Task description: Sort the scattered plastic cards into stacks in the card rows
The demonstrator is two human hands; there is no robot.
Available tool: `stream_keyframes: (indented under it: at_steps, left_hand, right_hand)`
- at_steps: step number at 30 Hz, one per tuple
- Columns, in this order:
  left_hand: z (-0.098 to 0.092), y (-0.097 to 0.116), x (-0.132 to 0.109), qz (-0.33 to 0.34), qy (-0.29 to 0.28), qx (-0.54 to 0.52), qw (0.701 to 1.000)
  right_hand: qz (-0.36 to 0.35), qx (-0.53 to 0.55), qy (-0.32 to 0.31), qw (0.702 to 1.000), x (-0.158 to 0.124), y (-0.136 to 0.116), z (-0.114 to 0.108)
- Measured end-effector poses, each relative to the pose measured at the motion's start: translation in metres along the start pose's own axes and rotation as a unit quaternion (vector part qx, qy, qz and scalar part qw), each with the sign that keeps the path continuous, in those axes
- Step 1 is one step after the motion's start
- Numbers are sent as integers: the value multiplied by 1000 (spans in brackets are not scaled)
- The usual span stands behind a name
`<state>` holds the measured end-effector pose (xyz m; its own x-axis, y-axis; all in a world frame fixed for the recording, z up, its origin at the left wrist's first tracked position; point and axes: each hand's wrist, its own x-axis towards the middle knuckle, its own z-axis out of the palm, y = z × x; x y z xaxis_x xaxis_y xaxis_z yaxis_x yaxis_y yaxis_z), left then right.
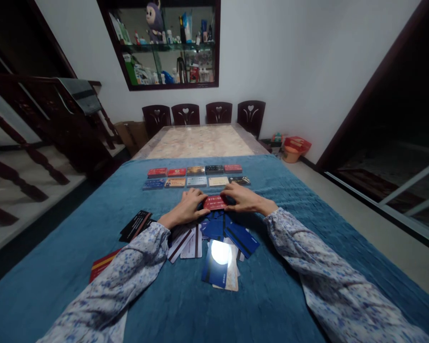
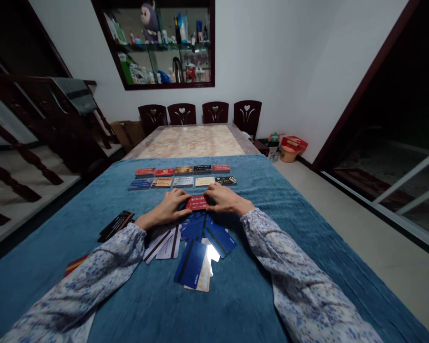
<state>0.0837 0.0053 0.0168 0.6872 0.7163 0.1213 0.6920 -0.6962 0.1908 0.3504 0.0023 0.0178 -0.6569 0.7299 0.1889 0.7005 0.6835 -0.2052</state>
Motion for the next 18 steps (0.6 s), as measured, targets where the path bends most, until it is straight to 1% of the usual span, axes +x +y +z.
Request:
stream_keyframes:
  at_steps: [6, 14, 18]
  left_hand:
    - [-7, -2, 10, 7, -19, 5, 1000]
    - [-16, -5, 24, 22, -13, -6, 1000]
    - [-17, -4, 31, 18, -24, -6, 1000]
  right_hand:
    - [1, 5, 9, 1000, -1, 6, 1]
    - [8, 6, 41, 999, -2, 12, -4]
    - [25, 24, 48, 998, 1, 19, -2]
